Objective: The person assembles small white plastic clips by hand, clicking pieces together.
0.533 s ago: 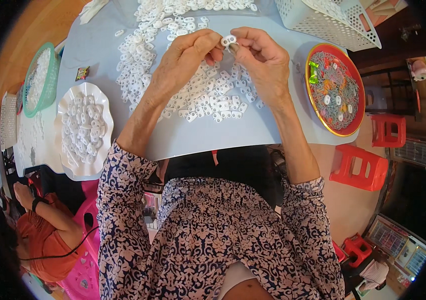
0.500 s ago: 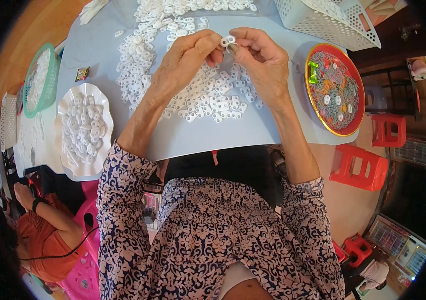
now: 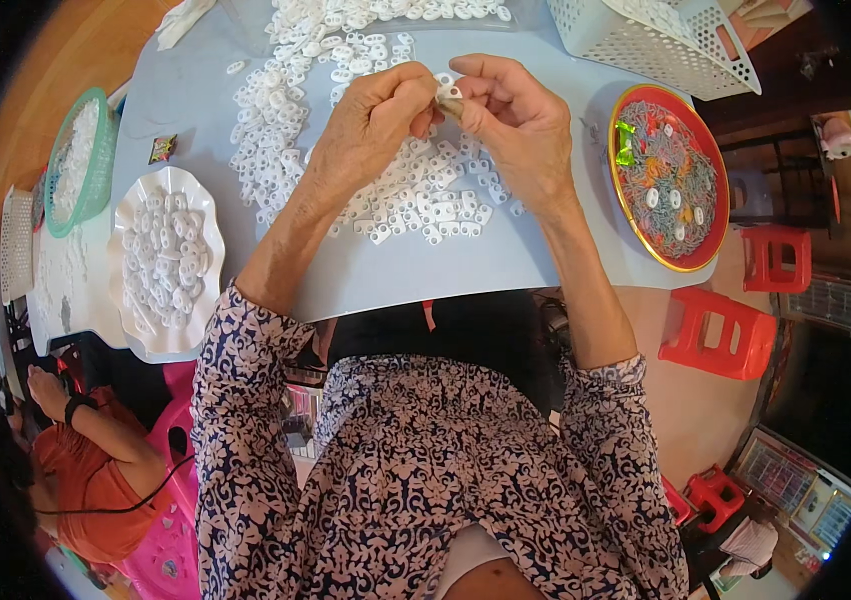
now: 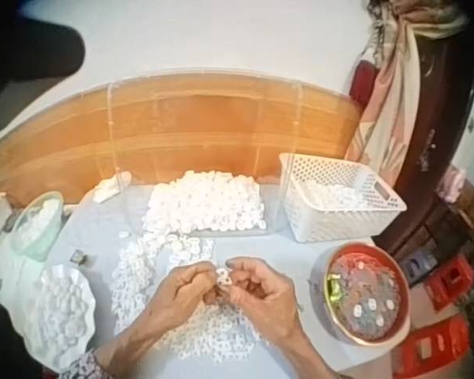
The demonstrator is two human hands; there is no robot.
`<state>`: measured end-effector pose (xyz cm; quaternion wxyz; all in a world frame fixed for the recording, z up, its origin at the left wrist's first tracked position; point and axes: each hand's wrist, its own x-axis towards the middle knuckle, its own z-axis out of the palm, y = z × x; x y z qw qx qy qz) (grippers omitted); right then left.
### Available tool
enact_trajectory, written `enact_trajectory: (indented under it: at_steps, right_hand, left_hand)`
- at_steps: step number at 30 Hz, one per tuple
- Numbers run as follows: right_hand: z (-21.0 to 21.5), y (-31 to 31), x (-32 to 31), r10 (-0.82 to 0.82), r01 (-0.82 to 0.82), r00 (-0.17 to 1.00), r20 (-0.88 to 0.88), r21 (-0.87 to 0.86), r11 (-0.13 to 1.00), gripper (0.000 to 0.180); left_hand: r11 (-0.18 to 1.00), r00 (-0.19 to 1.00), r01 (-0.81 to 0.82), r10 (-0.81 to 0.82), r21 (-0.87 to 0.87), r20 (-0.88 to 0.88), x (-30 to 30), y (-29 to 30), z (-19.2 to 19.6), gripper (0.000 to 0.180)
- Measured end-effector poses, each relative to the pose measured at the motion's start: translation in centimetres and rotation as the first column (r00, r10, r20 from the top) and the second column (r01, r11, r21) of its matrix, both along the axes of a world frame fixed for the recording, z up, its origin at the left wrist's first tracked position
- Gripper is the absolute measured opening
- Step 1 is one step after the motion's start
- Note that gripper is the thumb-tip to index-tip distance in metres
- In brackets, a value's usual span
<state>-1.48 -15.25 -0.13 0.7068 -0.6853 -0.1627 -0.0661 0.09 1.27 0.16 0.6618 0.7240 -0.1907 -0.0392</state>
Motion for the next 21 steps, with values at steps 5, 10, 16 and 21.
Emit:
enact_trajectory:
  at_steps: [5,10,16,21]
  right_hand:
    - [-0.21,0.33,-0.08,0.018,-0.017,0.999,0.045,-0.035,0.999,0.030]
    - [-0.46,0.26,0.18,-0.027,0.057,0.986,0.167,-0.180,0.982,0.029]
    - [-0.63,0.30,0.63,-0.042,0.108,0.962,0.270,-0.234,0.966,0.024]
    - [0.31,0.44,0.14,-0.051,0.186,0.931,0.362,-0.348,0.919,0.023]
  left_hand:
    - [0.999,0.998,0.027,-0.029,-0.044,-0.052,-0.04,-0.06,-0.02,0.026]
    - [0.997,0.997,0.076,-0.076,0.006,-0.024,0.23,0.41,-0.36,0.026]
    - [0.999,0.999,0.030,-0.028,-0.046,0.044,-0.31,0.02,-0.16,0.024]
    - [0.994,0.996,0.089,-0.088,-0.056,0.028,0.03,0.41,-0.80,0.024]
